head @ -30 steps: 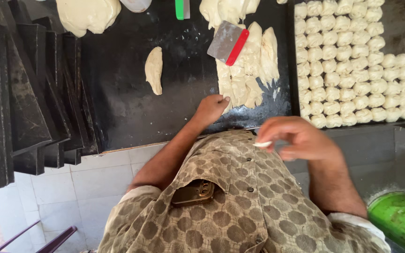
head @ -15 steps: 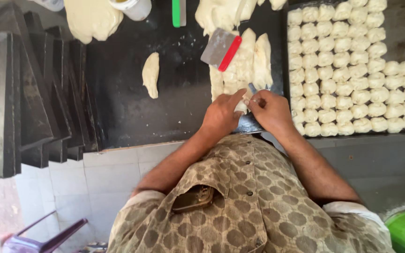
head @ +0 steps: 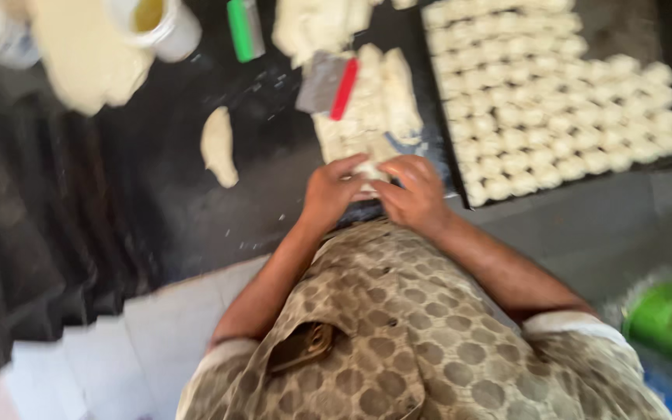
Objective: The person rolls out a long strip of dough, cuts it into smaller segments using a bench scraper, and then rolls each segment into a ball by hand before placing it onto a tray.
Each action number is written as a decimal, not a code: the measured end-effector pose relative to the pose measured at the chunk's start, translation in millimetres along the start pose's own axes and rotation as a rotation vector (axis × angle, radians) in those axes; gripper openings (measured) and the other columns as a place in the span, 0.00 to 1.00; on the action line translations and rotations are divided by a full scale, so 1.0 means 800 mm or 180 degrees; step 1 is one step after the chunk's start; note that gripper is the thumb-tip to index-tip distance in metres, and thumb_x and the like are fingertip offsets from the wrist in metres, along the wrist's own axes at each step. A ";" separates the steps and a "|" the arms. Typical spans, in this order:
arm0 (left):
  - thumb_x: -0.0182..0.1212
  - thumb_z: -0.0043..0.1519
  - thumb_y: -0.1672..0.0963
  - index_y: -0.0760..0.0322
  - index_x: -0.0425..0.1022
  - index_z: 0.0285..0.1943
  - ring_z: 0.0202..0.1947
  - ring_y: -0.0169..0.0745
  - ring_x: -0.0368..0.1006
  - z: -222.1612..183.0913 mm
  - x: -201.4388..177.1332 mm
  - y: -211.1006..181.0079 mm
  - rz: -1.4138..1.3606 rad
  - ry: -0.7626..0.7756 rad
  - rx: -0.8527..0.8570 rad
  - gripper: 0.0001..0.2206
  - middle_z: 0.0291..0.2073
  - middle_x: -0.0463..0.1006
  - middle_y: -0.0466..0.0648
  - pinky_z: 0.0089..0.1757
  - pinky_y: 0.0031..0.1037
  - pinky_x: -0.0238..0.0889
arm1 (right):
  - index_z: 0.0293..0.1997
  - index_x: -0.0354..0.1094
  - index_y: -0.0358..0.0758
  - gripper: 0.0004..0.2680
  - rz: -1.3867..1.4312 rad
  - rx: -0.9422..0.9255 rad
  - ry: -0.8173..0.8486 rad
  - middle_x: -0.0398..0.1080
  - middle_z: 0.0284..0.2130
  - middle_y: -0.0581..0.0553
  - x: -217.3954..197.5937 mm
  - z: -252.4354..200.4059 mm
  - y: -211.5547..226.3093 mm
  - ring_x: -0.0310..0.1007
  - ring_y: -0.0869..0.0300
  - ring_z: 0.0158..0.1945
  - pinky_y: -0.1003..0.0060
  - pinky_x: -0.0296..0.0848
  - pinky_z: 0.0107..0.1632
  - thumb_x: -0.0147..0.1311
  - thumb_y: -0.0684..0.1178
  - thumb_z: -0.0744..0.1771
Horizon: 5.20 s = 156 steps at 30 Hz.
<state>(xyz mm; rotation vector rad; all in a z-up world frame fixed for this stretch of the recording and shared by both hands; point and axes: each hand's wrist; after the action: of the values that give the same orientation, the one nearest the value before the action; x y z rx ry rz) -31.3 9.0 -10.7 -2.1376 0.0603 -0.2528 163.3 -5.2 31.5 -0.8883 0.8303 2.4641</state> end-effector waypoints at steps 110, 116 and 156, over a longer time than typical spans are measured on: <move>0.70 0.55 0.50 0.64 0.80 0.51 0.45 0.49 0.79 0.015 -0.155 0.070 0.2794 0.1665 0.0610 0.19 0.43 0.83 0.55 0.47 0.35 0.69 | 0.60 0.70 0.32 0.14 0.0055 0.2430 -0.0067 0.71 0.51 0.34 -0.028 -0.106 -0.015 0.70 0.46 0.50 0.57 0.70 0.52 0.59 0.36 0.67; 0.69 0.52 0.48 0.61 0.82 0.50 0.45 0.55 0.79 0.002 -0.144 0.091 0.3303 0.1189 0.0129 0.21 0.43 0.83 0.57 0.47 0.37 0.69 | 0.56 0.70 0.31 0.13 -0.0400 0.1733 0.0228 0.74 0.51 0.31 0.035 -0.167 -0.011 0.72 0.40 0.58 0.47 0.70 0.64 0.52 0.33 0.65; 0.73 0.51 0.56 0.60 0.81 0.51 0.40 0.45 0.82 -0.055 -0.336 0.155 0.2192 0.0153 0.0556 0.18 0.39 0.85 0.53 0.43 0.33 0.72 | 0.57 0.72 0.33 0.20 -0.0396 0.1319 0.1059 0.74 0.56 0.35 0.291 -0.058 0.216 0.68 0.45 0.68 0.43 0.58 0.72 0.47 0.29 0.60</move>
<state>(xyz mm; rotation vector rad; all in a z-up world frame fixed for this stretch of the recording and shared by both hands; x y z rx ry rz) -296.4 -57.5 -132.8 -1.8149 0.7563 0.0953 -76.3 -127.8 -85.3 -1.1599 1.2956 1.9574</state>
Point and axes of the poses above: each hand's wrist, its own z-axis towards the middle knuckle, its own x-axis out of the palm, y = z × x
